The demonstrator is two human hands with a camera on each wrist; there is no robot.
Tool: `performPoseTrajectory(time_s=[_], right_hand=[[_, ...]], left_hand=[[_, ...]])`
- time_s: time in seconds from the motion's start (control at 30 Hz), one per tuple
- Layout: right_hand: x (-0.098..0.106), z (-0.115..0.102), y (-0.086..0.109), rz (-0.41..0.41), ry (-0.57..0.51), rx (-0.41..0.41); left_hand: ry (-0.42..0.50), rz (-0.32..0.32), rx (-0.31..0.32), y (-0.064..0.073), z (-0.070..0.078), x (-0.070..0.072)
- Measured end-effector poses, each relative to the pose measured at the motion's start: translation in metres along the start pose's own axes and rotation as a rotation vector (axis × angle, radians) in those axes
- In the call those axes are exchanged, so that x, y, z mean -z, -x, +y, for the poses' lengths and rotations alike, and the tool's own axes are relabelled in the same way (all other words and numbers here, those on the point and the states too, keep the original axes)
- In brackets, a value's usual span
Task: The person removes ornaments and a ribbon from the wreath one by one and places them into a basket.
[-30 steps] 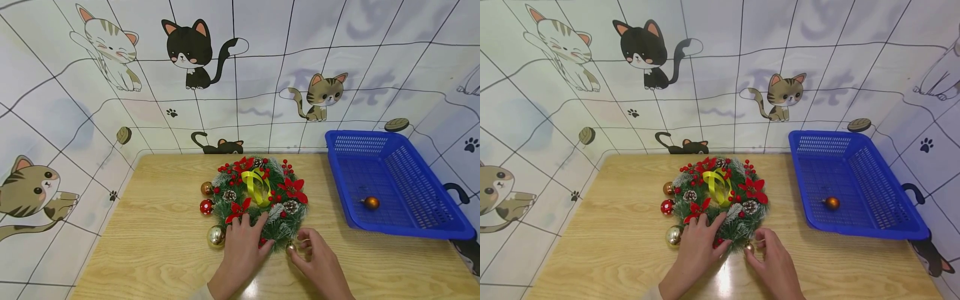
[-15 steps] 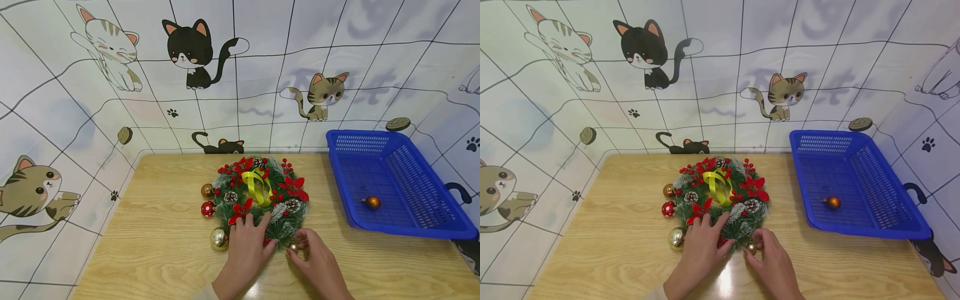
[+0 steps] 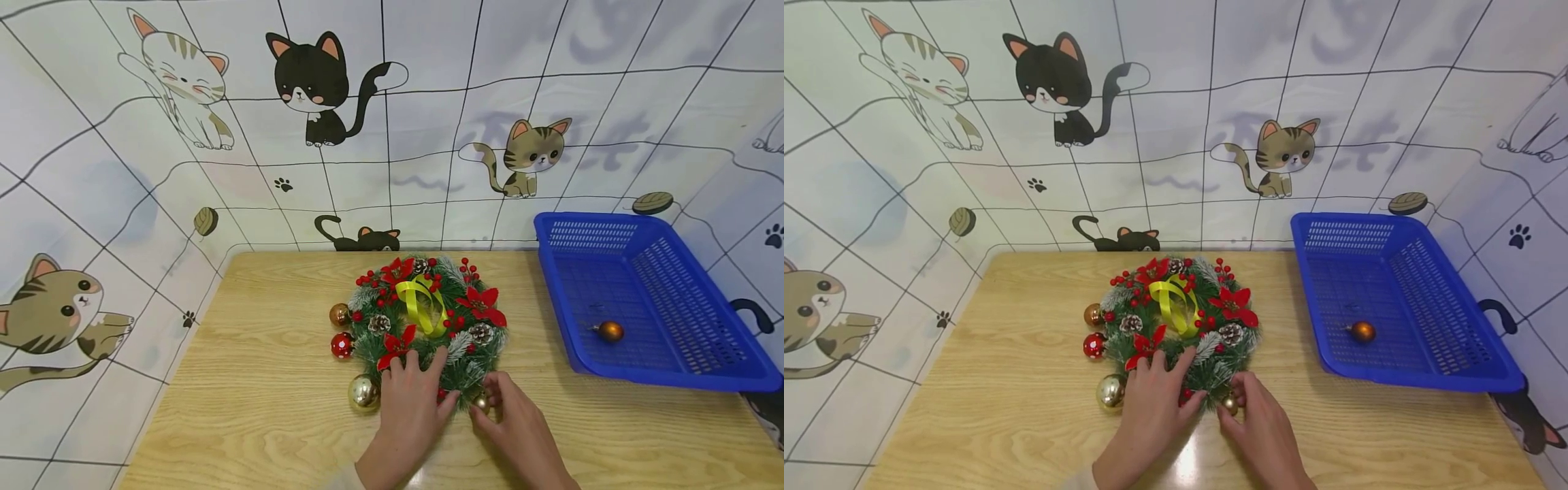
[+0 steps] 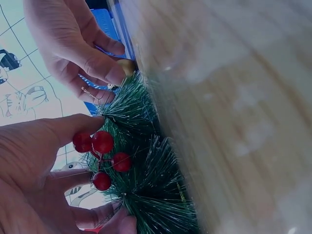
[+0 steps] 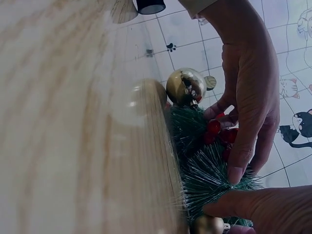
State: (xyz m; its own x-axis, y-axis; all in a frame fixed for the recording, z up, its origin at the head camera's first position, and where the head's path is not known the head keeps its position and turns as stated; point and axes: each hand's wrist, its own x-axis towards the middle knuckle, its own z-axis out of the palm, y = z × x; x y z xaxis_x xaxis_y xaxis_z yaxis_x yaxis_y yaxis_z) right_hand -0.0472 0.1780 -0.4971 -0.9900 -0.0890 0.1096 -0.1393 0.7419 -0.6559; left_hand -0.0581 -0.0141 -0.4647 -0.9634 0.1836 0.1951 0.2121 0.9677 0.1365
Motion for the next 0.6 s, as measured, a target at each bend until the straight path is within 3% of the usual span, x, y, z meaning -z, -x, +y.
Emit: performPoseTrajectory(time_s=[0.23, 0.37, 0.5, 0.6], right_hand=[[0.007, -0.004, -0.001, -0.038, 0.006, -0.058], [0.011, -0.006, -0.001, -0.02, -0.052, -0.074], [0.014, -0.004, 0.0, 0.039, -0.117, -0.021], [0.016, -0.003, -0.001, 0.105, -0.104, 0.036]], left_hand=[[-0.003, 0.017, 0.002, -0.001, 0.005, -0.003], [0.007, 0.044, 0.002, -0.001, 0.007, -0.004], [0.046, 0.061, -0.008, 0.002, 0.008, -0.004], [0.089, 0.055, -0.016, 0.004, 0.006, -0.003]])
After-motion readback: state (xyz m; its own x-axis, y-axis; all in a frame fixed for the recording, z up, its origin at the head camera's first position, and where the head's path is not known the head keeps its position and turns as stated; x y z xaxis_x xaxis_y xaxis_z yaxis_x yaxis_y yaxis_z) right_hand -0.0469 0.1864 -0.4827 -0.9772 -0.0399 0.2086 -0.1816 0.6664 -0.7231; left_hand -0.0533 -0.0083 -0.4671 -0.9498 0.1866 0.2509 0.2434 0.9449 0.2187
